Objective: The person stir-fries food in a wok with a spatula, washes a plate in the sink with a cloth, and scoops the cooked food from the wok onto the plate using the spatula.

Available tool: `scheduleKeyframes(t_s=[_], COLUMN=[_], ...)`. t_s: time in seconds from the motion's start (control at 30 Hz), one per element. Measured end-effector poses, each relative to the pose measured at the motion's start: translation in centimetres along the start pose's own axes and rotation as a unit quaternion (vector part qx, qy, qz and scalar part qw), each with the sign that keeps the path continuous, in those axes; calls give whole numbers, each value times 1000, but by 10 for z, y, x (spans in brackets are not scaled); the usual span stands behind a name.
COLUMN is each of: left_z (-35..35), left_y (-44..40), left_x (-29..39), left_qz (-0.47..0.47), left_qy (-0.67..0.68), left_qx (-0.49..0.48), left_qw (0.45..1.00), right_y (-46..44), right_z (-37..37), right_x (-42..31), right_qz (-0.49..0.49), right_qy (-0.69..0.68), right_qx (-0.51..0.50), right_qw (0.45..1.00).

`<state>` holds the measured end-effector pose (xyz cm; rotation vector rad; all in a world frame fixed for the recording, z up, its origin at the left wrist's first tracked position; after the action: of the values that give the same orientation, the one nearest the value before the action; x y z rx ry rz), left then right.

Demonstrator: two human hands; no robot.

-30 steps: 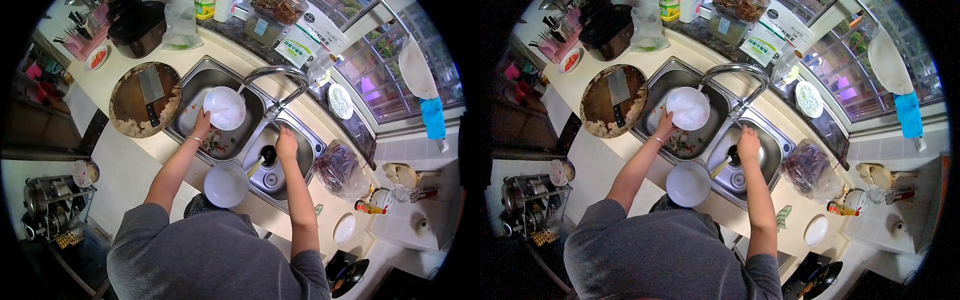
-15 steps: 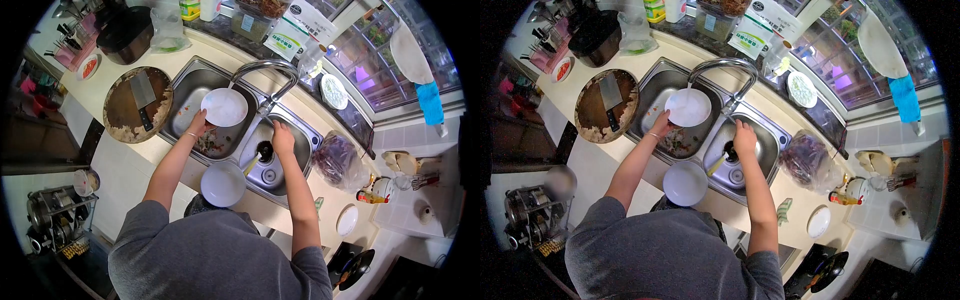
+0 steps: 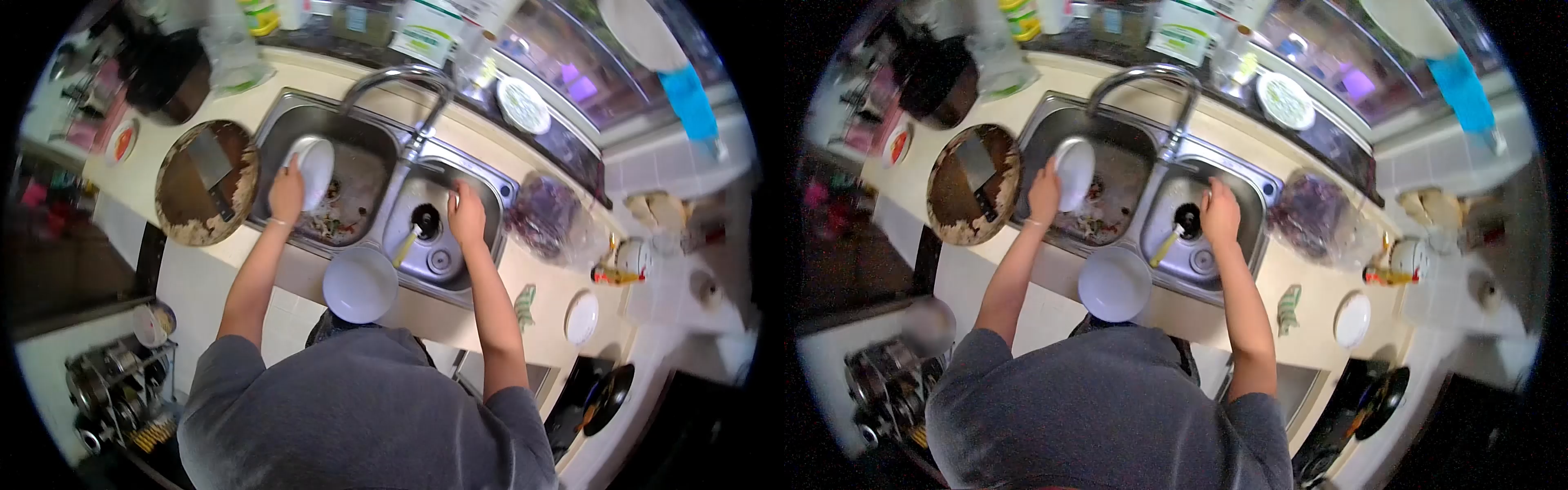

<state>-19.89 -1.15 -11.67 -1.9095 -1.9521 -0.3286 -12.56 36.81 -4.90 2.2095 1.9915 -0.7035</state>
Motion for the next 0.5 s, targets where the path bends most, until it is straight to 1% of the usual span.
scheduleKeyframes(t_s=[0.03, 0.1, 0.17, 0.2, 0.23, 0.3, 0.33, 0.37, 0.4, 0.43, 0.5], left_z=[-5, -20, -31, -39, -47, -47, -45, -46, -45, -43, -52], left_y=[-1, 4, 11, 17, 23, 22, 20, 19, 17, 18, 19], left_x=[4, 14, 24, 31, 36, 37, 35, 38, 37, 41, 45], left_qz=[54, 104, 159, 187, 211, 189, 188, 184, 156, 162, 177], left_qy=[-37, -58, -50, -38, -26, -40, -54, -71, -74, -74, -67], left_qx=[26, 39, 21, 38, 54, 16, 11, 9, -18, -20, 36], left_qw=[998, 992, 986, 981, 976, 981, 981, 980, 985, 984, 981], right_y=[17, 63, 109, 133, 158, 210, 232, 248, 261, 276, 298], right_z=[-15, -33, -58, -72, -91, -121, -128, -125, -118, -114, -93], right_x=[0, 31, 73, 101, 127, 174, 189, 202, 211, 215, 221], right_qz=[-12, 14, 44, 86, 156, 225, 239, 244, 246, 251, 274], right_qy=[-16, -12, 7, 64, 112, 193, 200, 157, 111, 111, 133], right_qx=[0, 23, 56, 61, 71, 129, 132, 100, 68, 71, 2], right_qw=[1000, 1000, 997, 992, 979, 946, 941, 952, 961, 959, 953])
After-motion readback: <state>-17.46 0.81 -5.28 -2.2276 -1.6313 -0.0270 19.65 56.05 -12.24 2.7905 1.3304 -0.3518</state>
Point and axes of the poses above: each hand's wrist, its own y-axis away from the middle knuckle, its own z-axis out of the palm, x = y × z, the point moved 9 cm from there along -y, towards the middle knuckle, and after that the axes turned 4 degrees about y, right-handed, at the moved point
